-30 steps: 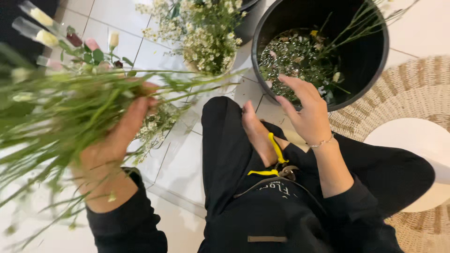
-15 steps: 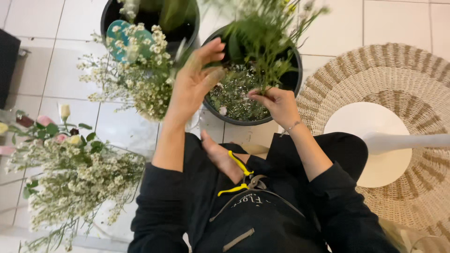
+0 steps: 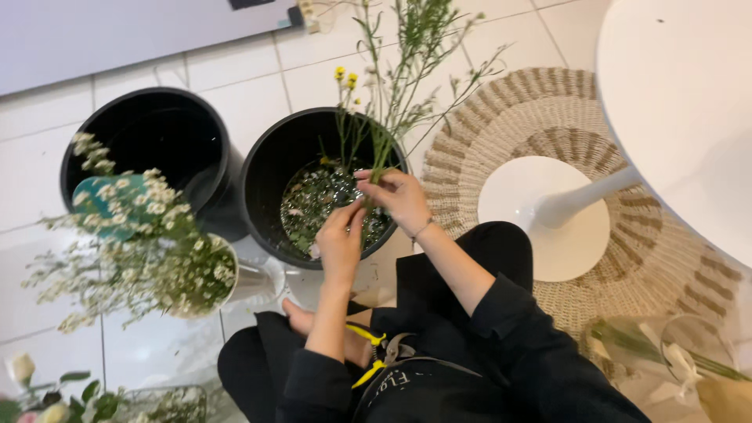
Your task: The person trims individual flower stems from a larger branch using shears over a bucket of water and places them into two white vases.
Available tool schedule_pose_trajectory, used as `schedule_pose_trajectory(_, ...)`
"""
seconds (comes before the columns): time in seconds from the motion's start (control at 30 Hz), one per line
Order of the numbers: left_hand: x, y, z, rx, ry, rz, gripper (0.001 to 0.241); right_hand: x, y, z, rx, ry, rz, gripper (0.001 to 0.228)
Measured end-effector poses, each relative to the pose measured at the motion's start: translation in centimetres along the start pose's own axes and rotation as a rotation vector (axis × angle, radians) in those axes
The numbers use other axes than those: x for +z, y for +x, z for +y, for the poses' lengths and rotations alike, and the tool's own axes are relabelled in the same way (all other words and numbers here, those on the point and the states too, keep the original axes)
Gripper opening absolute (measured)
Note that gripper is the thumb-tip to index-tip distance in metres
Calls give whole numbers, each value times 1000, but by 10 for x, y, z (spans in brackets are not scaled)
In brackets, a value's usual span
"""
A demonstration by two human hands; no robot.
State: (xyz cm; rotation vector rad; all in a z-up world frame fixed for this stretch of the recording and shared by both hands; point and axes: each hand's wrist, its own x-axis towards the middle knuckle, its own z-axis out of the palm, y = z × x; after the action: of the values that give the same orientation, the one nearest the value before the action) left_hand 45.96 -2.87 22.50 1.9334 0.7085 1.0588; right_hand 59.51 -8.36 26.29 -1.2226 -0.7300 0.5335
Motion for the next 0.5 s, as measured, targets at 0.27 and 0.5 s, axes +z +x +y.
schedule_pose_trajectory(0.27,4,9,12,-124,-50,3,11,-6,4,-17,239,82,17,25)
schedule_pose_trajectory(0.5,4,23,25,-223,-137,14,12,-35,16,-31,251,108,59,32)
